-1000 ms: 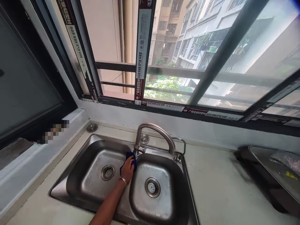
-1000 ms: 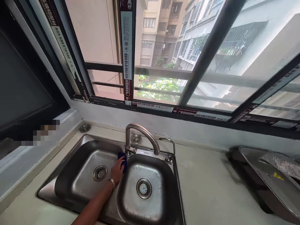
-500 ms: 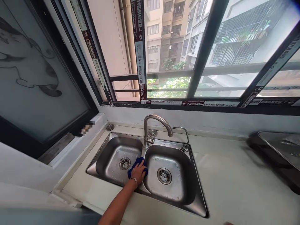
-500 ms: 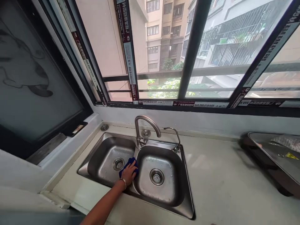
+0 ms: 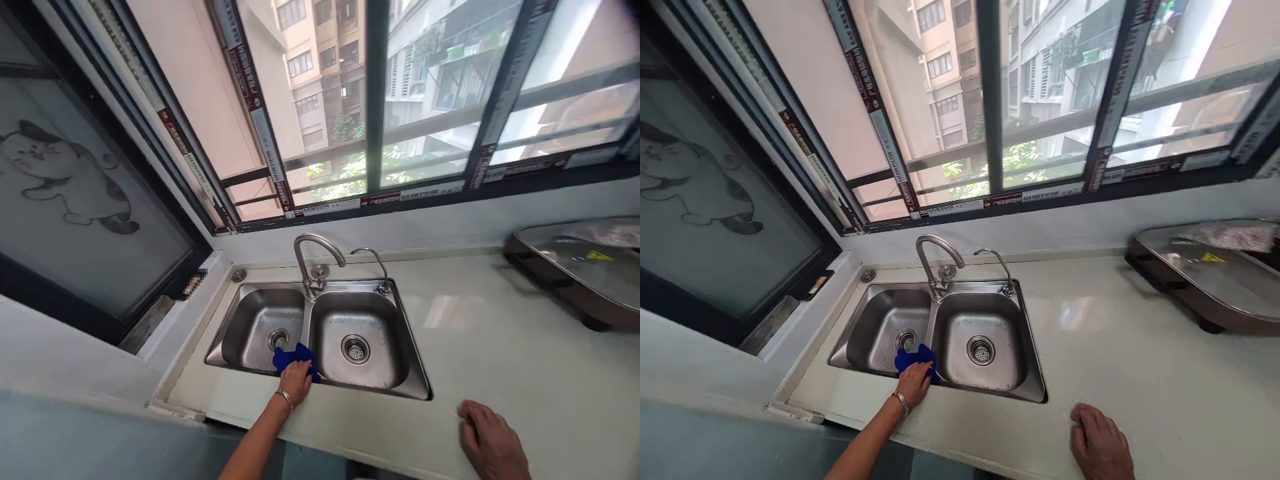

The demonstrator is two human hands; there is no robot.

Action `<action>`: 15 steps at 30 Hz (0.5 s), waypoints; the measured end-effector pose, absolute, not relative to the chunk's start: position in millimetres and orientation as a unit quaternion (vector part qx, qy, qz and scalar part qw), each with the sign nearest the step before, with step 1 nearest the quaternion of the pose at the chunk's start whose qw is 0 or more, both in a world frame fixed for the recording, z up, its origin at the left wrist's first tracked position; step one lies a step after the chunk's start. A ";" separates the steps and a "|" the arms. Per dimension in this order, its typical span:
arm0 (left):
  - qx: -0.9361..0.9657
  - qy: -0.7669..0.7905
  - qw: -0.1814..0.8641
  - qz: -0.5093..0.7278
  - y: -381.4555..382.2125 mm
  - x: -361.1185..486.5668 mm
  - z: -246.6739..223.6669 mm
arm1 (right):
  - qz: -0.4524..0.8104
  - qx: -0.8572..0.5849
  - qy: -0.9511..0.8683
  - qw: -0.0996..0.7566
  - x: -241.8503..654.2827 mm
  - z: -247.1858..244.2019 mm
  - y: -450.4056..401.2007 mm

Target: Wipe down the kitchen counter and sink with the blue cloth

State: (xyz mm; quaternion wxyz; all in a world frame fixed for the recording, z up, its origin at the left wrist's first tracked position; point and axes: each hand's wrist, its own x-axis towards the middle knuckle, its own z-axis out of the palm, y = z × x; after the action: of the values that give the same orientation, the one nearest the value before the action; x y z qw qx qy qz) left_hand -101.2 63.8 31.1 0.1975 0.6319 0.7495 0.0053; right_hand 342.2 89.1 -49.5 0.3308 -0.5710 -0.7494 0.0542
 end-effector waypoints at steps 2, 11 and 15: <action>0.628 0.756 0.186 -0.010 64.5 -100.6 36.3 | 0.046 -0.569 -0.753 0.328 340.9 -47.2 89.2; 0.646 0.741 0.178 -0.044 89.1 -94.9 34.3 | 0.037 -0.581 -0.748 0.318 335.6 -45.0 91.0; 0.634 0.753 0.164 -0.058 105.1 -83.5 26.3 | 0.046 -0.589 -0.744 0.312 333.6 -35.2 92.9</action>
State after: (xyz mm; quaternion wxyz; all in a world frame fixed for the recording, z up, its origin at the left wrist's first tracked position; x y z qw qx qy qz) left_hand -83.5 105.1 26.3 0.1638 0.6344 0.7533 -0.0576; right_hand 333.6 92.9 -35.2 0.3121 -0.5891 -0.7440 0.0456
